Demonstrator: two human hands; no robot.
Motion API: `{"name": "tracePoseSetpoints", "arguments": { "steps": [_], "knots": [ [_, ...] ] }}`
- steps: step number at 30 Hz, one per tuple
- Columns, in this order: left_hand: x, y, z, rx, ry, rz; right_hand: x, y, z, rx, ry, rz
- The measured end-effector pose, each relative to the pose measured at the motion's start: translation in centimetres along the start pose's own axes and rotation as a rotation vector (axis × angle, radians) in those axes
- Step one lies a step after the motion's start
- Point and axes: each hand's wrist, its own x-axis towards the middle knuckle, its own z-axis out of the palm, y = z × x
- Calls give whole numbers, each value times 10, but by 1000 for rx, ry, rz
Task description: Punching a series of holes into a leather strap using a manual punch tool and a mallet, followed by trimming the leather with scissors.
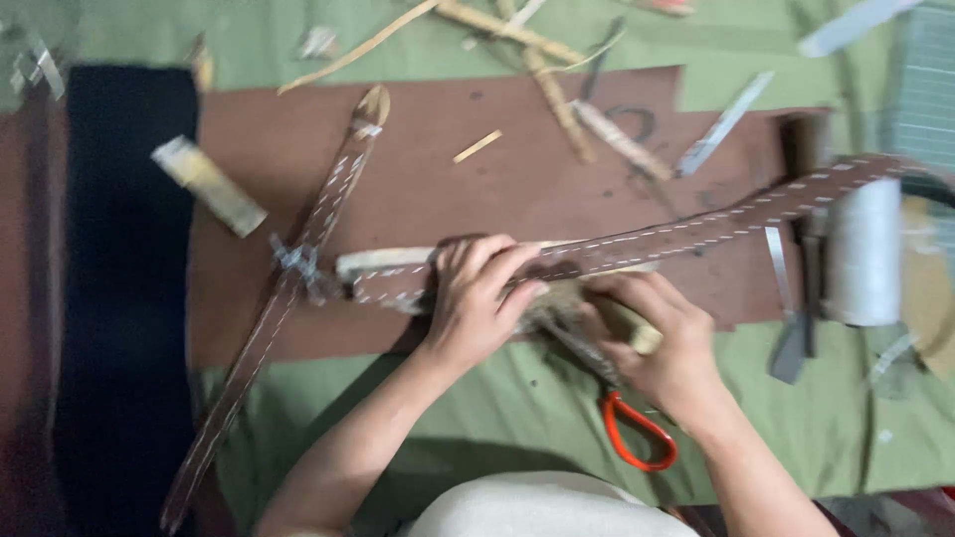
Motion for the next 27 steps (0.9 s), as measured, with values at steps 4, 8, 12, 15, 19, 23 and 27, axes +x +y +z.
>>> {"name": "tracePoseSetpoints", "arguments": {
  "steps": [4,8,12,15,19,23,27],
  "knots": [
    [24,63,-20,-391,-28,-12,24,-8,-2,20,-106,-65],
    [39,75,-2,-462,24,17,27,21,11,112,-189,-95],
    [40,73,12,-411,87,56,37,10,-20,85,-214,-45],
    [41,58,20,-377,121,59,64,58,-68,215,4,313],
    [46,62,13,-394,104,33,119,221,-101,-781,196,84],
    [49,64,15,-388,92,39,135,195,-117,-939,-210,504],
    [47,57,10,-428,21,36,140,218,-115,-888,-193,624]
  ]
}}
